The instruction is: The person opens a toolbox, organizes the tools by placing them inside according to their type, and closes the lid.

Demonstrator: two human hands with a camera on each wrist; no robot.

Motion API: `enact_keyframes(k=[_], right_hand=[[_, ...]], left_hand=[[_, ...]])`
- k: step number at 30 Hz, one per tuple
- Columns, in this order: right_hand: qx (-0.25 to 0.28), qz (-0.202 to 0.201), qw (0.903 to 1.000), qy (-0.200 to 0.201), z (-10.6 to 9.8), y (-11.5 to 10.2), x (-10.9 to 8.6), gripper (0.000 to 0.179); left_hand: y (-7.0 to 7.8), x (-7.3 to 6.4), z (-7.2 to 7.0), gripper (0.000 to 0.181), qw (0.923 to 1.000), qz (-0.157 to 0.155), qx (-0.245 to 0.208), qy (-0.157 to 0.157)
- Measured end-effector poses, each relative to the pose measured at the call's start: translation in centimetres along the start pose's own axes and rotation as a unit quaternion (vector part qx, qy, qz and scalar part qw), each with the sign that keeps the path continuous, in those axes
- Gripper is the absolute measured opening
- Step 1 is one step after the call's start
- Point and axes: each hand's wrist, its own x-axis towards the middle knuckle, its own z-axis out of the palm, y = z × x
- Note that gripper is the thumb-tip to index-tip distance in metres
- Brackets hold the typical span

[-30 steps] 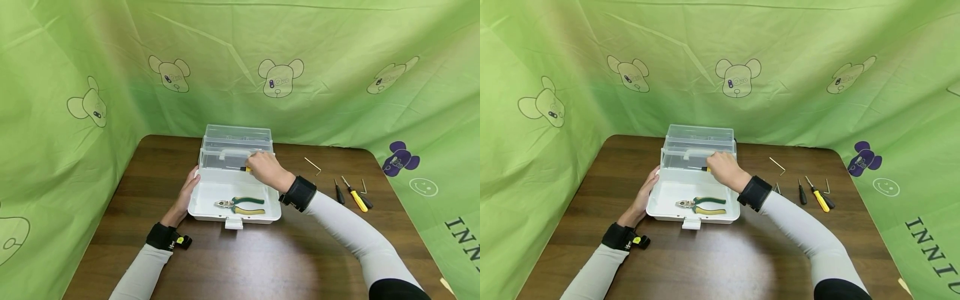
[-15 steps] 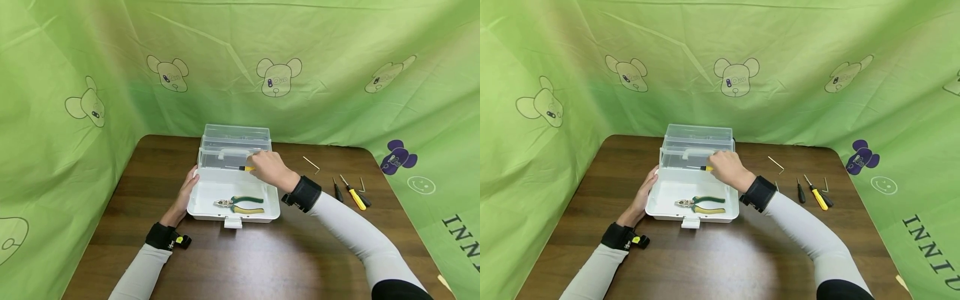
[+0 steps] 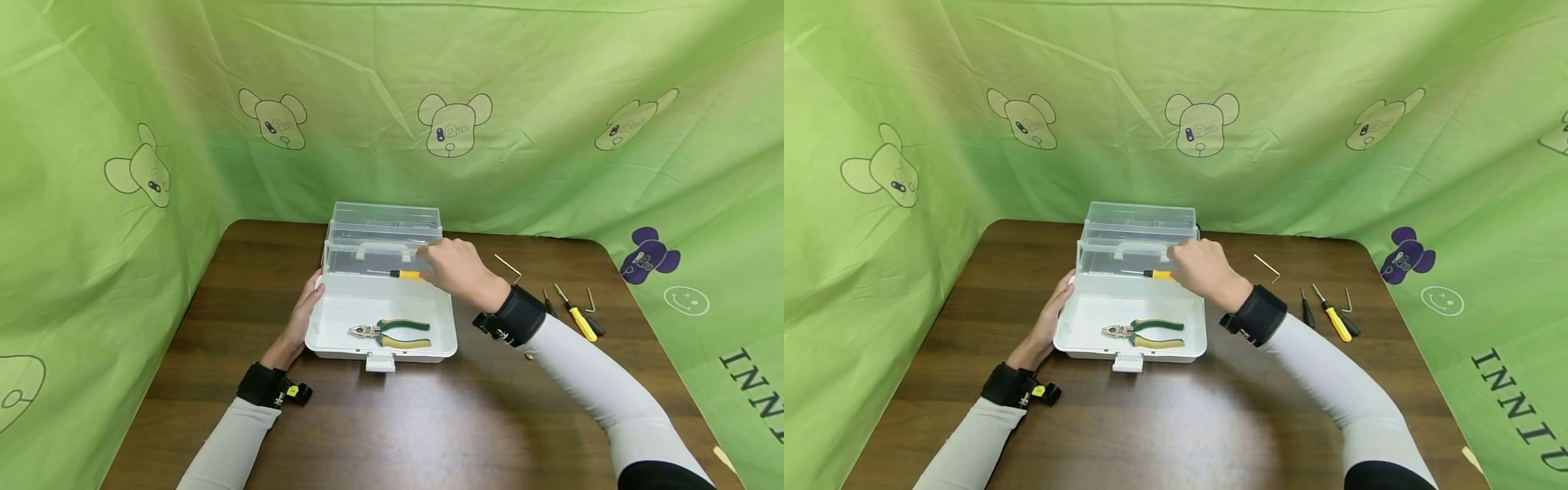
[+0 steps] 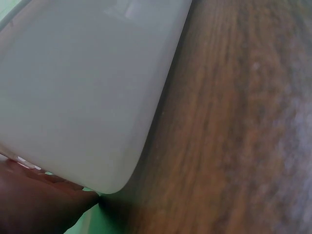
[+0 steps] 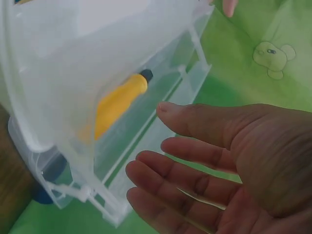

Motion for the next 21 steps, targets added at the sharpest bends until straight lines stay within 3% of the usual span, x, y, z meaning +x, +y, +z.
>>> enact_keyframes(k=[8,21], right_hand=[[0.007,0.024,0.9997,0.001,-1.0,1.9,-1.5,0.026],[0.011,0.089,0.9957,-0.023,-1.5,4.7,-4.2,0.033]], left_hand=[[0.1,0.1,-0.1,0.071,0.9998,-0.015,0.008,0.005],[0.0,0.2,-0.1,0.069,1.0000,-0.004,0.007,-0.003]])
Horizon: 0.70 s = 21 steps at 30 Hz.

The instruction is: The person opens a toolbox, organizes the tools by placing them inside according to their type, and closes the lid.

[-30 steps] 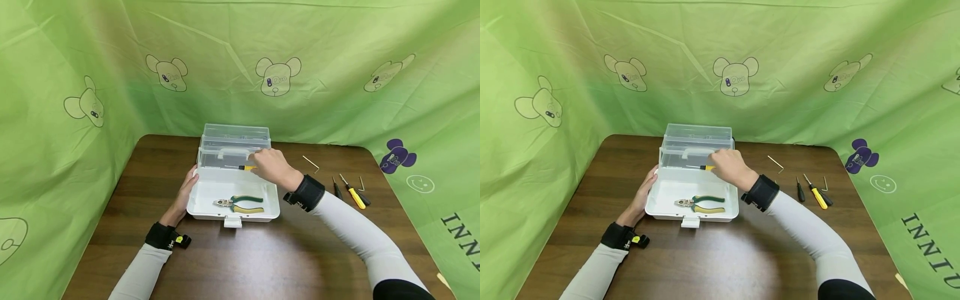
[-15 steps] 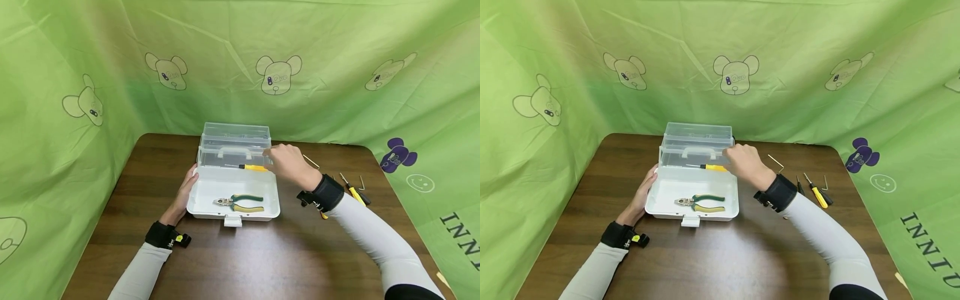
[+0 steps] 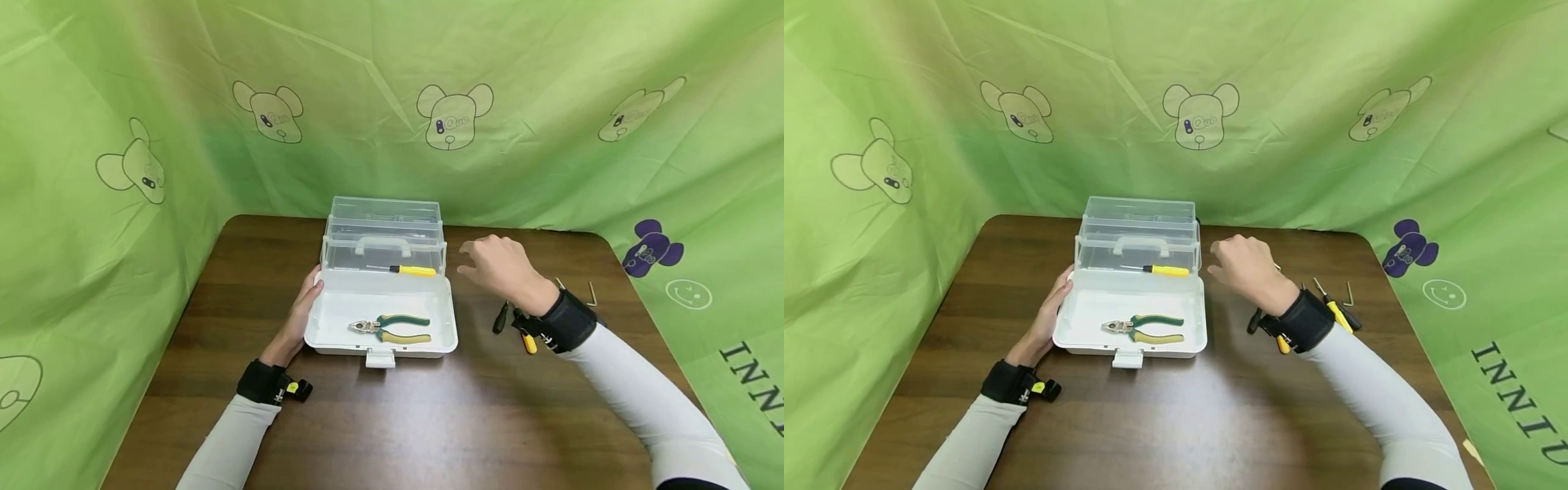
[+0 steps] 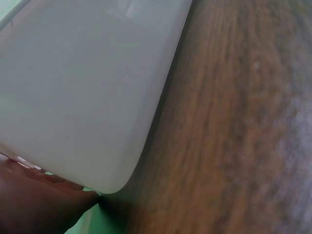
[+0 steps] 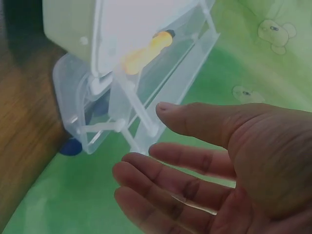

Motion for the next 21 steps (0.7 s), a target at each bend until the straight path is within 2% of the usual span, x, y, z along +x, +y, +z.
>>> enact_keyframes(k=[11,16,21], right_hand=[[0.020,0.056,0.9980,-0.020,-0.3,1.9,-2.8,0.035],[0.040,0.084,0.9952,-0.031,0.0,2.9,-4.1,0.023],[0.049,0.108,0.9923,-0.036,0.7,3.6,-5.0,0.027]], left_hand=[[0.0,0.0,0.0,0.069,1.0000,0.000,0.001,-0.001],[0.0,0.0,0.1,0.070,1.0000,0.002,0.003,-0.002],[-0.1,0.1,0.0,0.070,1.0000,0.006,-0.005,0.001]])
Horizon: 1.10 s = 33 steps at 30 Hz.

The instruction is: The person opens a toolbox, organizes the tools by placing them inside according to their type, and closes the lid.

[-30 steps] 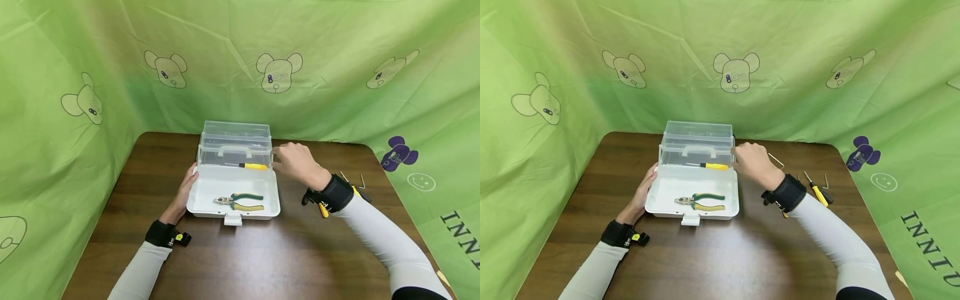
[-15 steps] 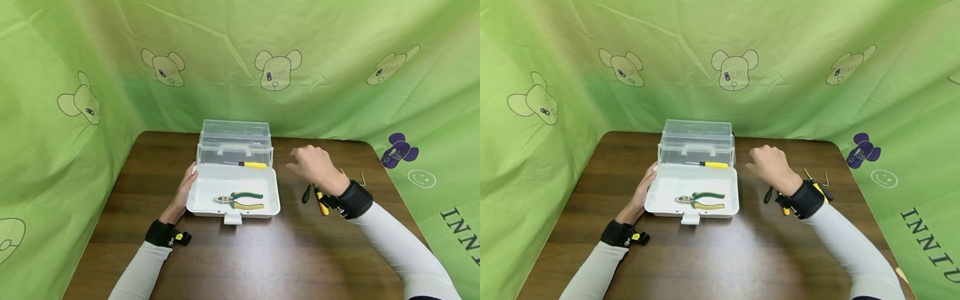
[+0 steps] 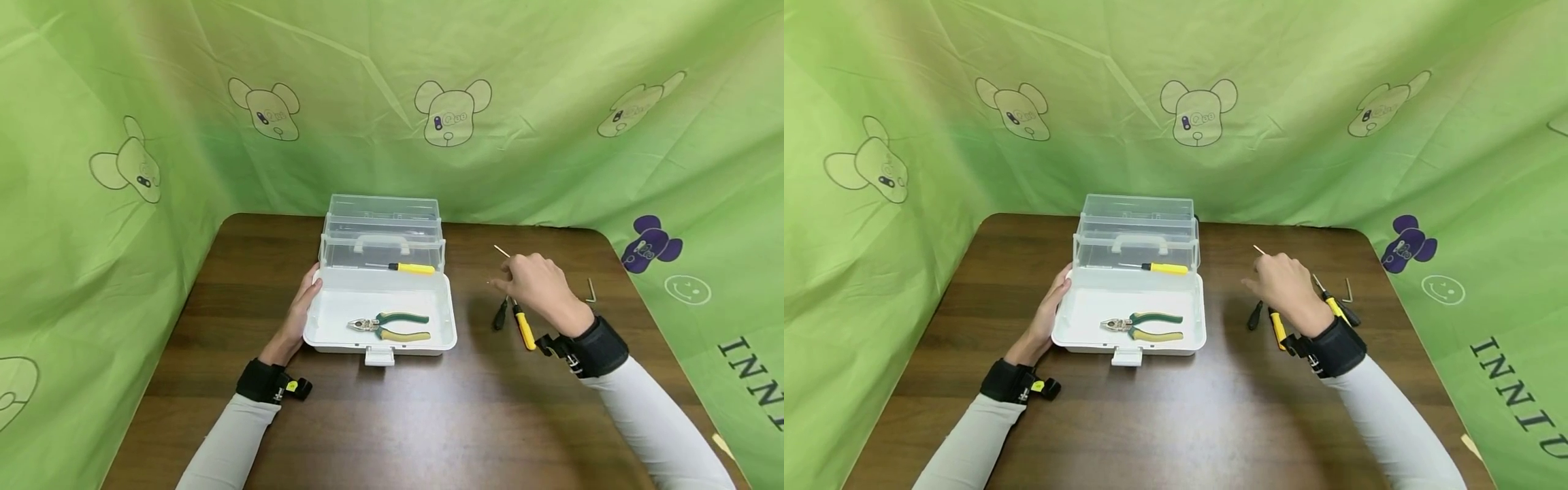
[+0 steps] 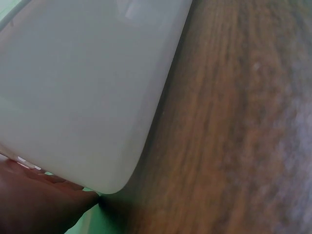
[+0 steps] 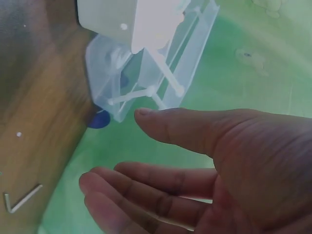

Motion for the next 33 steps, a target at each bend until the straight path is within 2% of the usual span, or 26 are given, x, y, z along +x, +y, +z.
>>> enact_keyframes(k=[6,12,19,27,33], right_hand=[[0.007,0.039,0.9991,-0.014,1.2,0.8,-0.8,0.050],[0.003,0.057,0.9979,-0.028,2.3,1.6,-1.3,0.039],[0.024,0.074,0.9951,-0.062,4.0,2.5,-1.8,0.025],[0.026,0.096,0.9920,-0.077,5.8,2.8,-2.5,0.042],[0.036,0.102,0.9910,-0.079,6.4,2.9,-2.4,0.051]], left_hand=[[-0.1,0.1,-0.1,0.070,1.0000,-0.002,0.000,-0.003],[-0.1,0.1,-0.1,0.070,1.0000,-0.003,0.008,-0.003],[-0.1,0.1,-0.1,0.070,1.0000,-0.001,0.003,-0.005],[-0.2,0.1,0.0,0.070,1.0000,-0.002,0.005,-0.003],[-0.3,0.0,-0.1,0.068,0.9999,0.013,0.005,-0.003]])
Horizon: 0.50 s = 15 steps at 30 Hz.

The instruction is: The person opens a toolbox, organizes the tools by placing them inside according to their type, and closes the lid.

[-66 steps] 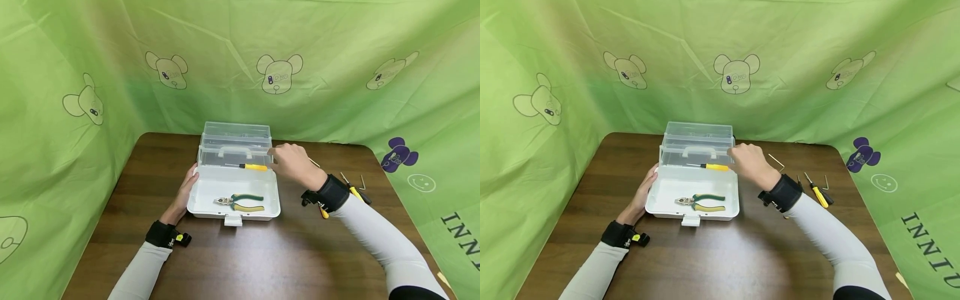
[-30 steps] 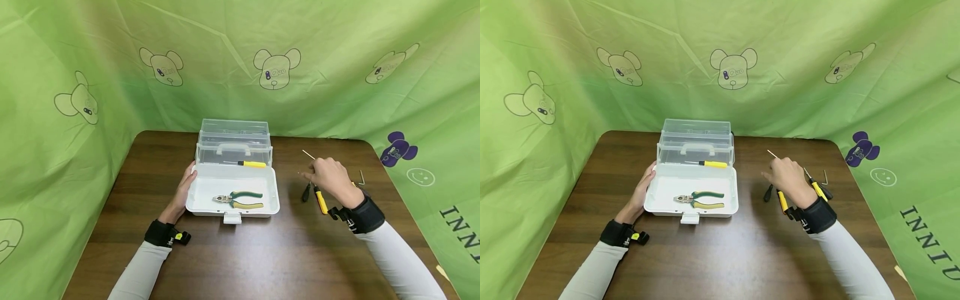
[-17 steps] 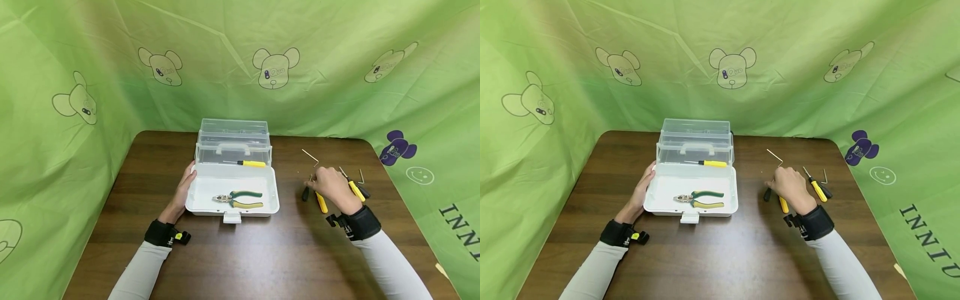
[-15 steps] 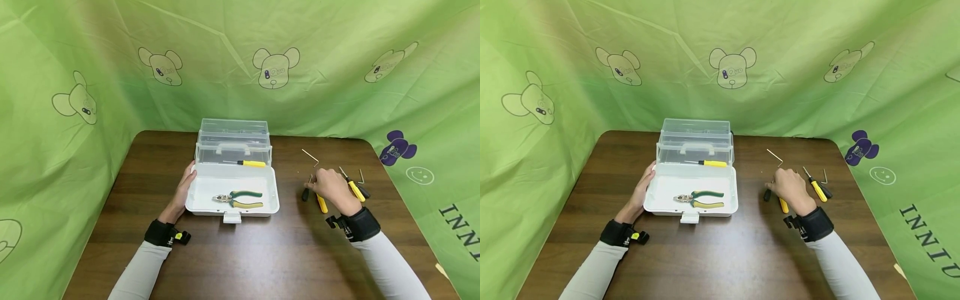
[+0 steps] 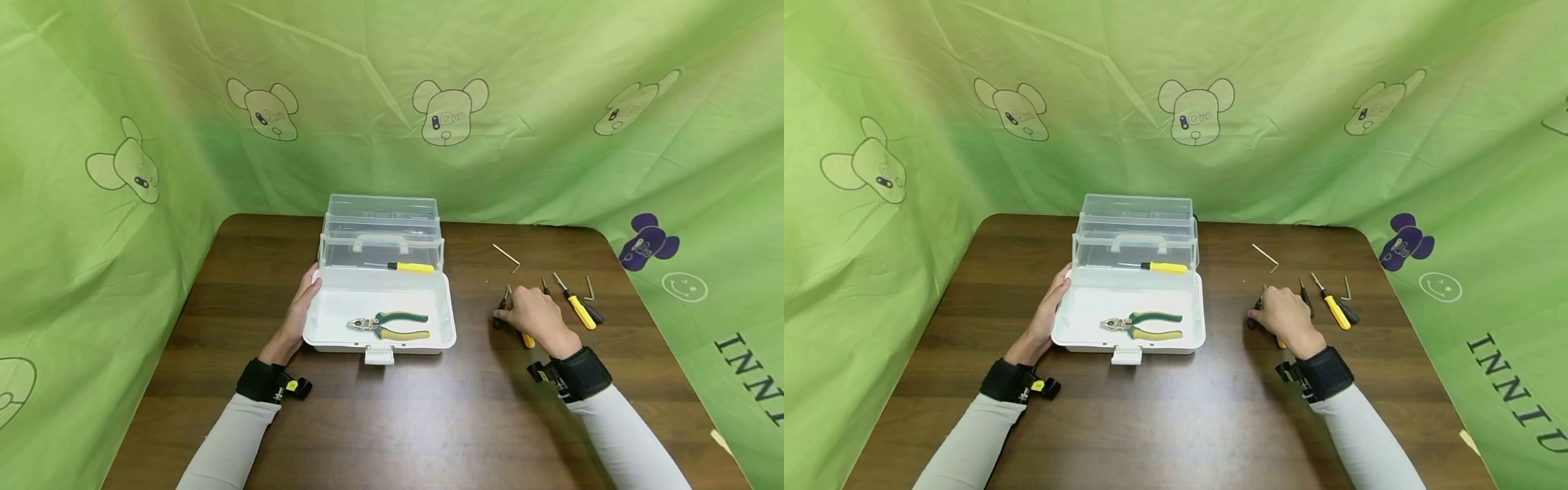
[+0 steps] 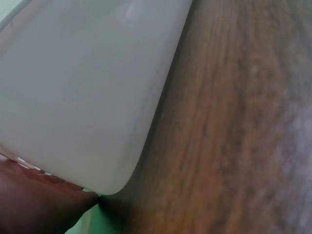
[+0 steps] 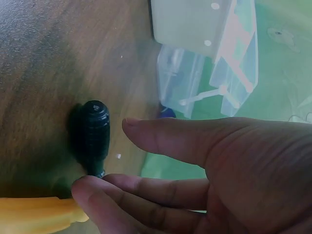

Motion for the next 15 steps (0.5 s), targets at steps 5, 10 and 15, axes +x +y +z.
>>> enact_keyframes(k=[5,10,15], right_hand=[[0.006,0.001,1.0000,0.000,0.3,0.1,0.3,0.052],[0.011,0.000,0.9999,0.002,0.9,0.3,0.5,0.058],[0.008,0.000,0.9999,0.013,1.3,0.2,0.7,0.061]], left_hand=[[0.2,-0.1,0.0,0.069,1.0000,-0.001,-0.003,0.001],[0.3,-0.1,0.0,0.070,1.0000,-0.007,0.003,0.002],[0.2,-0.1,0.1,0.069,1.0000,-0.007,0.004,0.000]])
